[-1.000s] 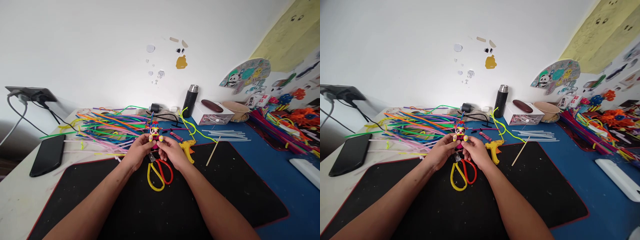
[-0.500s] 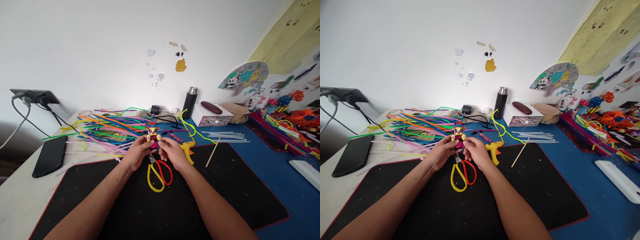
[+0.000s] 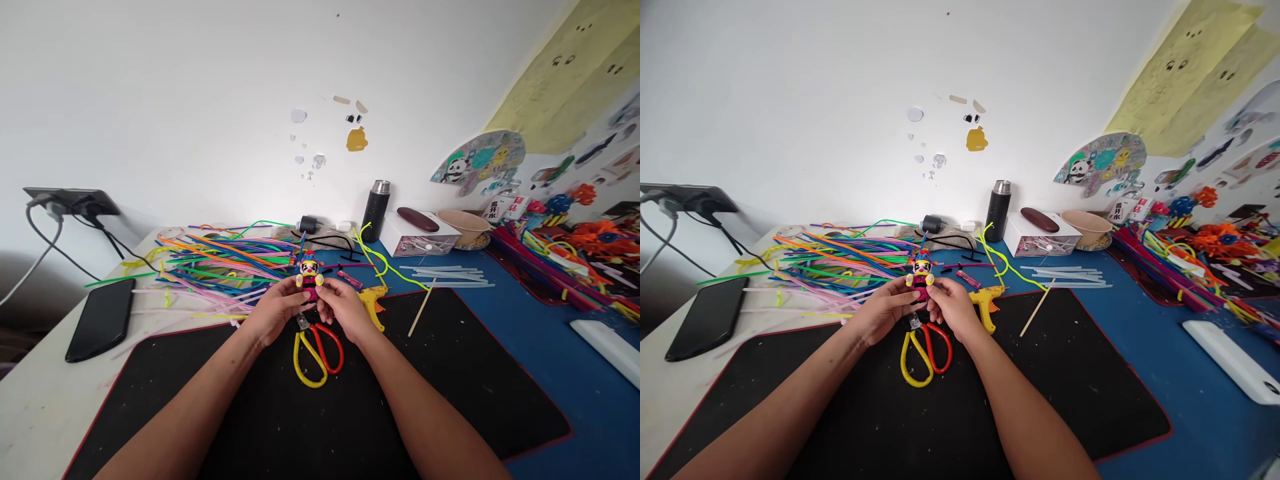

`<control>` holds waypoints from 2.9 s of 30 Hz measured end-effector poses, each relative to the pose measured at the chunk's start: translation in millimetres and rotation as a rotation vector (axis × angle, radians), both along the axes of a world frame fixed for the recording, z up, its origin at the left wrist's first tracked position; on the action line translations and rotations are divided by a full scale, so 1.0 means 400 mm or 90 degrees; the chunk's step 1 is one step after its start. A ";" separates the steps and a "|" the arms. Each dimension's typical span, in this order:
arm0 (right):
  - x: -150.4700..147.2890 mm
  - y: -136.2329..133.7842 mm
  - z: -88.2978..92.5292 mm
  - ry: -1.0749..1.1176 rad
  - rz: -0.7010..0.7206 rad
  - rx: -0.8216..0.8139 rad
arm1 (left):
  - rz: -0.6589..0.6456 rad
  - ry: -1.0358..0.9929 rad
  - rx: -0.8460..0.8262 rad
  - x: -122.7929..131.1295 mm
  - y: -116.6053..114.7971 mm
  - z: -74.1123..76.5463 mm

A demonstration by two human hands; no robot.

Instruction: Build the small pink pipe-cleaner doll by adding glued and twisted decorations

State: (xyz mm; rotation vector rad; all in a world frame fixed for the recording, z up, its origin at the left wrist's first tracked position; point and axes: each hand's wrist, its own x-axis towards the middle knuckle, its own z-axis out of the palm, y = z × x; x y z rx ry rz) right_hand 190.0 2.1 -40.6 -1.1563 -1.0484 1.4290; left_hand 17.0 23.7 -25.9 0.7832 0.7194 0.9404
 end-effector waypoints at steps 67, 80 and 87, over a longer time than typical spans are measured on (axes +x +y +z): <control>0.003 0.012 -0.013 -0.338 -0.126 0.046 | -0.012 0.616 0.415 -0.044 0.030 -0.016; 0.001 0.010 -0.012 -0.301 -0.129 0.046 | -0.002 0.642 0.495 -0.036 0.023 -0.031; -0.001 -0.003 0.009 -0.220 -0.196 0.079 | 0.002 0.613 0.507 -0.037 0.023 -0.028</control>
